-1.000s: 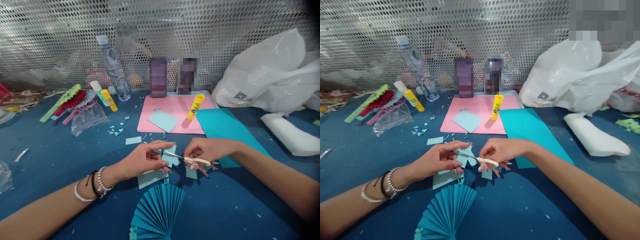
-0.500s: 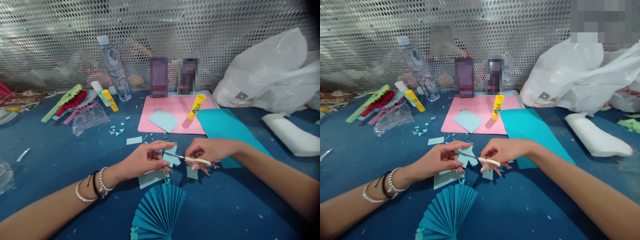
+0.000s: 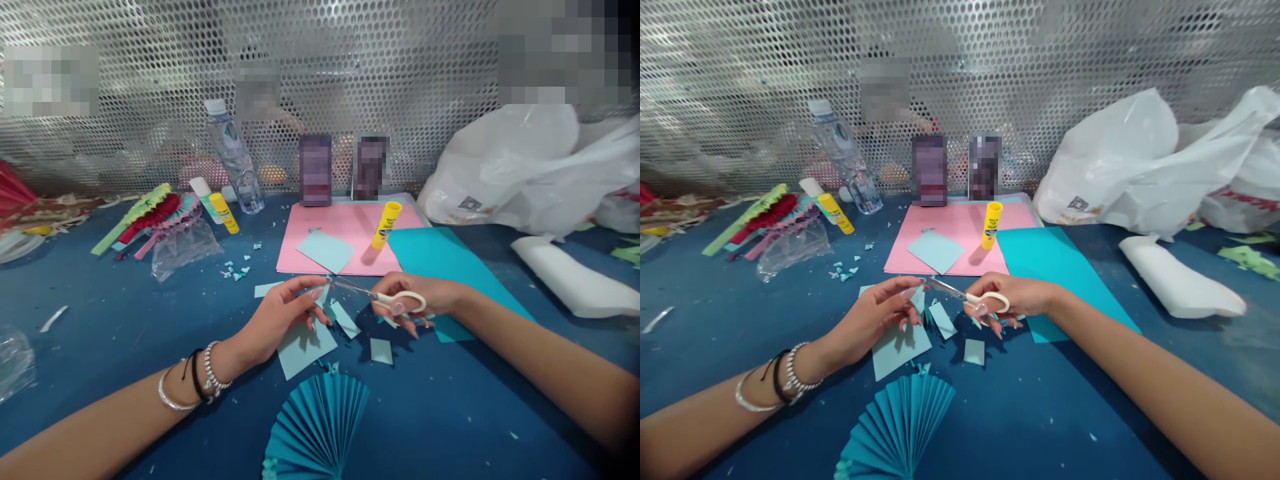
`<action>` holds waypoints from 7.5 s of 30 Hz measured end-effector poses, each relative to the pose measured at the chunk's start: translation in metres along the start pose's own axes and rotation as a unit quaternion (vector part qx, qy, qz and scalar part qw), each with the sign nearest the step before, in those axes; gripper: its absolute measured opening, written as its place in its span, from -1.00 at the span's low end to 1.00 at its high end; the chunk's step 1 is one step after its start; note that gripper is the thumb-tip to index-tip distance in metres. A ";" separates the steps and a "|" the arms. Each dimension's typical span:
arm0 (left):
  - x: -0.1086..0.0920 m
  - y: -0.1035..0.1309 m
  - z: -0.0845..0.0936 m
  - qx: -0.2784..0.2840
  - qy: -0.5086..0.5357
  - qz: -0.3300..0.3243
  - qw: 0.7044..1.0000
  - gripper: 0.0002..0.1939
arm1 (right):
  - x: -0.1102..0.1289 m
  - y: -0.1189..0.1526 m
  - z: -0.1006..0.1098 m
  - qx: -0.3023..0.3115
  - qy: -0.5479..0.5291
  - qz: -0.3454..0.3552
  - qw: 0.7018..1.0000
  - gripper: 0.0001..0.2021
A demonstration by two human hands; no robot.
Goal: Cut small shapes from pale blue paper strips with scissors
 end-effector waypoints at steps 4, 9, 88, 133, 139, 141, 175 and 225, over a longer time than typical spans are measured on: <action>0.001 -0.001 0.001 -0.031 -0.038 -0.017 0.999 -0.72 | -0.001 -0.002 0.002 -0.024 -0.053 0.046 0.997 -0.63; 0.003 0.000 -0.001 -0.016 -0.065 -0.029 0.997 -0.71 | 0.003 -0.002 0.000 -0.049 -0.062 0.062 0.995 -0.64; 0.001 0.006 -0.004 0.020 -0.089 -0.064 0.994 -0.64 | 0.007 0.017 -0.007 -0.012 0.168 -0.069 0.983 -0.72; -0.003 0.015 -0.019 0.079 -0.130 -0.062 0.986 -0.55 | 0.008 -0.002 -0.038 0.021 0.150 -0.060 0.987 -0.71; 0.000 0.014 -0.018 0.073 -0.126 -0.064 0.987 -0.56 | 0.011 -0.003 -0.039 0.016 0.154 -0.055 0.987 -0.68; 0.000 0.014 -0.018 0.068 -0.126 -0.063 0.988 -0.56 | 0.011 -0.003 -0.040 0.013 0.156 -0.057 0.986 -0.68; -0.003 0.006 0.006 -0.126 -0.177 -0.086 0.972 -0.57 | 0.024 -0.008 -0.032 -0.441 0.204 0.243 0.840 -0.80; 0.002 0.003 0.008 -0.160 -0.184 -0.112 0.963 -0.66 | 0.018 -0.015 -0.041 -0.397 0.445 0.190 0.780 -0.78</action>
Point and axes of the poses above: each hand's wrist, its own y-axis away from the middle knuckle, its own z-axis out of the back of the hand, x = y × z, the point moved 4 cm from there along -y, towards the middle knuckle, and after that the axes turned 2 degrees about z, right-handed, at the moved point
